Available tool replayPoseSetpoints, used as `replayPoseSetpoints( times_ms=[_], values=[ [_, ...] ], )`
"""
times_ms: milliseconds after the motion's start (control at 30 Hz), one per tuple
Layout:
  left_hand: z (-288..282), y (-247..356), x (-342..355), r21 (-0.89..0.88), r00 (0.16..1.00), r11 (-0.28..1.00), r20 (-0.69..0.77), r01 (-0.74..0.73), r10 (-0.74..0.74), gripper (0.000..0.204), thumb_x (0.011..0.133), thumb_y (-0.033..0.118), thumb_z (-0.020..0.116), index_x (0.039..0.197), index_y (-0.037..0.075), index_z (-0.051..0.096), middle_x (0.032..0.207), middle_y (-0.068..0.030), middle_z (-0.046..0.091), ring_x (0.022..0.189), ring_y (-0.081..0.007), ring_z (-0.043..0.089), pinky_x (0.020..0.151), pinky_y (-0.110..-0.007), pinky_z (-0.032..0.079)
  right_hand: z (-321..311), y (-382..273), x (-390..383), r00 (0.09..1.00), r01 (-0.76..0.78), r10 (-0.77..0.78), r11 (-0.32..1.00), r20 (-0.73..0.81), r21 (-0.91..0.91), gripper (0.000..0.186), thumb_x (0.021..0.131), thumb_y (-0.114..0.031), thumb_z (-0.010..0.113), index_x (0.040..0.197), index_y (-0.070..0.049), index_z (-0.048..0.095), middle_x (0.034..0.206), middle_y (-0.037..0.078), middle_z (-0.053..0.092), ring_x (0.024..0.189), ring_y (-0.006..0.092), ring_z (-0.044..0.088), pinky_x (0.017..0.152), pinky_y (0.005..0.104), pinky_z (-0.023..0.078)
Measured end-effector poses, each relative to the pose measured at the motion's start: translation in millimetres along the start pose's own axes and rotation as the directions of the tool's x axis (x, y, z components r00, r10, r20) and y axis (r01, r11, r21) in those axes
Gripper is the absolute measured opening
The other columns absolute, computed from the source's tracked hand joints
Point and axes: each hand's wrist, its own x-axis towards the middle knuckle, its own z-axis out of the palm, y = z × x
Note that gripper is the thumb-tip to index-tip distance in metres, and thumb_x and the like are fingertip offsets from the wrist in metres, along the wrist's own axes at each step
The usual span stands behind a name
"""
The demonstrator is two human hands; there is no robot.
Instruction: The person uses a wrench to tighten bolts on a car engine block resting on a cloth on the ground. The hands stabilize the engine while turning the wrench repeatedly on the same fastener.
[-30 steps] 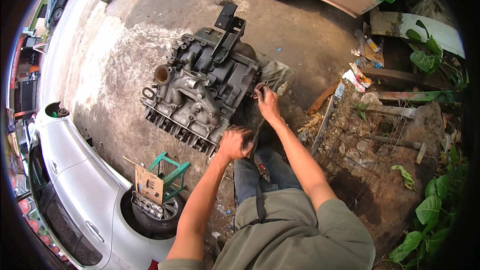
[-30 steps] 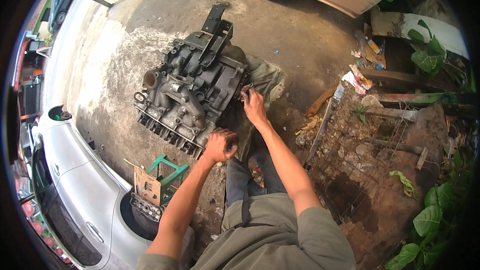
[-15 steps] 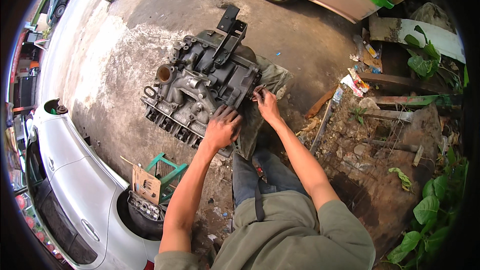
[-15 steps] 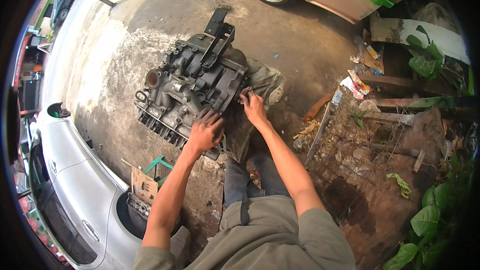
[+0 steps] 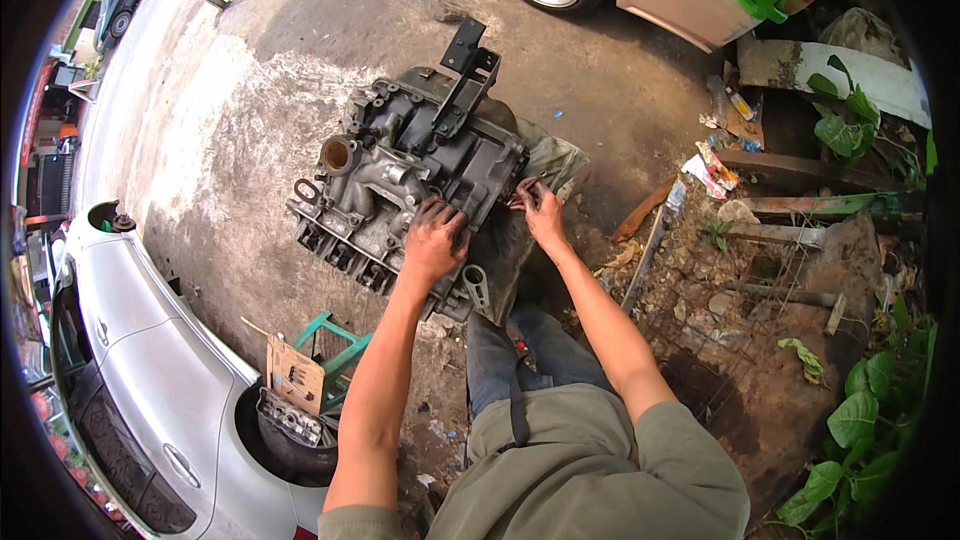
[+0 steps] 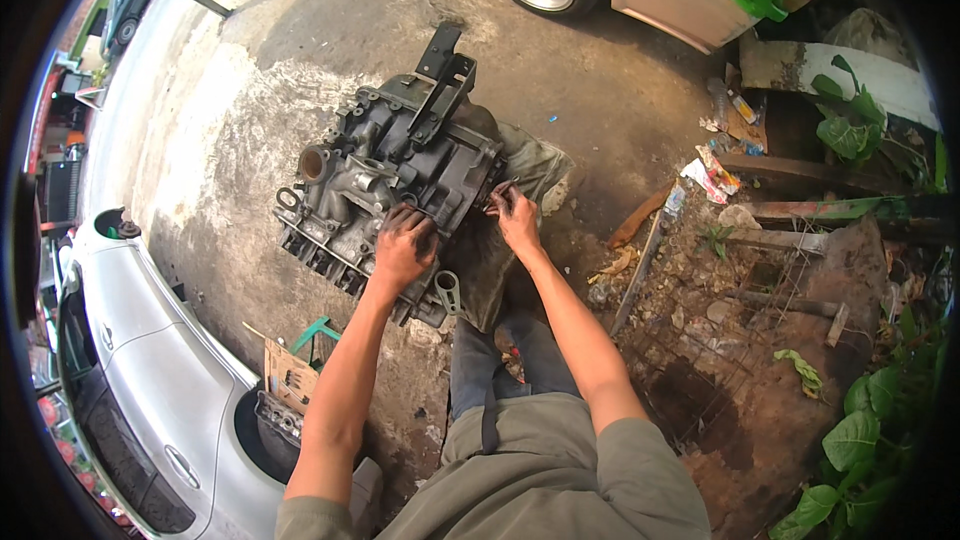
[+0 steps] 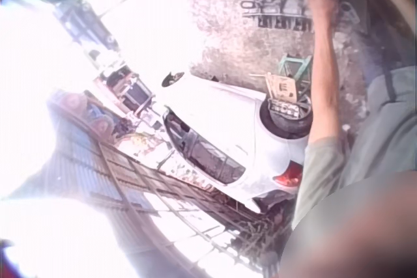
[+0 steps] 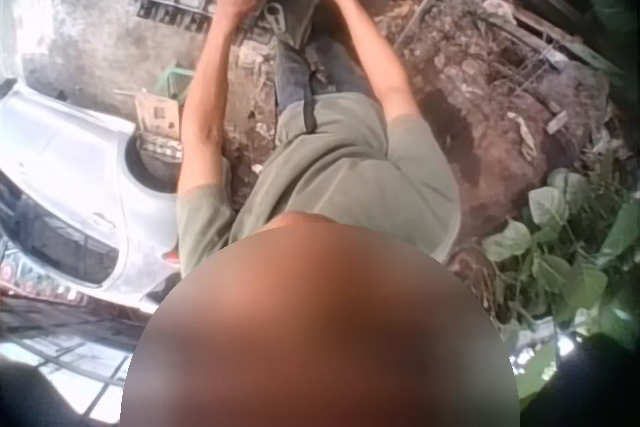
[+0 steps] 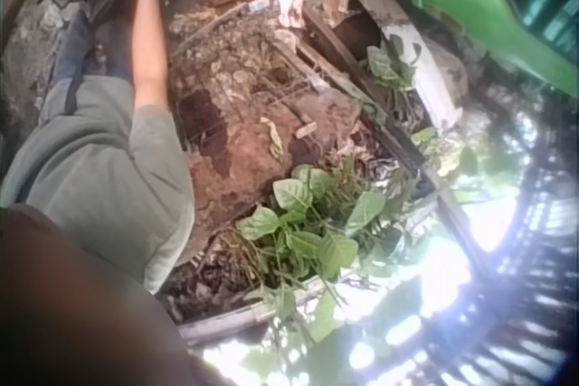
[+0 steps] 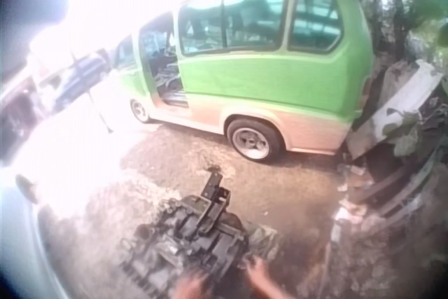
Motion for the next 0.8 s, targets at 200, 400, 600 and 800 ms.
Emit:
replayPoseSetpoints(
  times_ms=[200, 400, 600, 800],
  values=[
    [-8.8, 0.8, 4.4, 0.08, 0.963, 0.996, 0.266, 0.03, -0.05, 0.017, 0.075, 0.02, 0.072, 0.088, 0.008, 0.071, 0.086, -0.0139, 0.07, 0.093, -0.0335, 0.067, 0.099, -0.042, 0.05, -3.2, -3.2, -4.1, 0.976, 0.198, -0.161, 0.934, 0.144, -0.297, 0.007, 0.095, 0.006, 0.057, 0.102, 0.005, 0.06, 0.087, 0.015, 0.066, 0.08, 0.0229, 0.07, 0.073, 0.0347, 0.058],
    [1.6, -1.3, 4.9, -0.007, 0.999, 1.0, 0.049, 0.002, -0.002, 0.017, 0.073, 0.019, 0.073, 0.084, 0.007, 0.069, 0.082, -0.0135, 0.068, 0.085, -0.0324, 0.067, 0.089, -0.042, 0.054, -2.8, -17.8, -12.1, 0.925, 0.377, -0.316, 0.817, 0.21, -0.435, 0.009, 0.09, 0.008, 0.058, 0.098, 0.004, 0.059, 0.086, 0.018, 0.064, 0.08, 0.0293, 0.07, 0.072, 0.0359, 0.054],
    [6.2, -6.7, 5.8, 0.015, 0.999, 1.0, -0.04, -0.016, 0.016, 0.019, 0.073, 0.018, 0.073, 0.085, 0.005, 0.067, 0.086, -0.0136, 0.067, 0.088, -0.0354, 0.066, 0.09, -0.044, 0.054, -4.5, 16.5, 24.9, 0.959, -0.282, 0.28, 0.957, -0.027, -0.069, 0.009, 0.099, -0.002, 0.058, 0.102, 0.005, 0.055, 0.078, 0.016, 0.066, 0.072, 0.0254, 0.07, 0.066, 0.0377, 0.057],
    [5.3, -2.6, 7.3, -0.006, 0.997, 0.999, -0.07, 0.041, -0.041, 0.019, 0.072, 0.016, 0.073, 0.086, 0.005, 0.067, 0.087, -0.0142, 0.066, 0.096, -0.0379, 0.065, 0.091, -0.045, 0.054, -13.3, 99.1, 22.8, 0.457, -0.709, 0.829, 0.12, 0.324, 0.695, 0.011, 0.099, -0.003, 0.048, 0.104, 0.006, 0.051, 0.093, 0.018, 0.063, 0.081, 0.0293, 0.065, 0.071, 0.0392, 0.058]
  ],
)
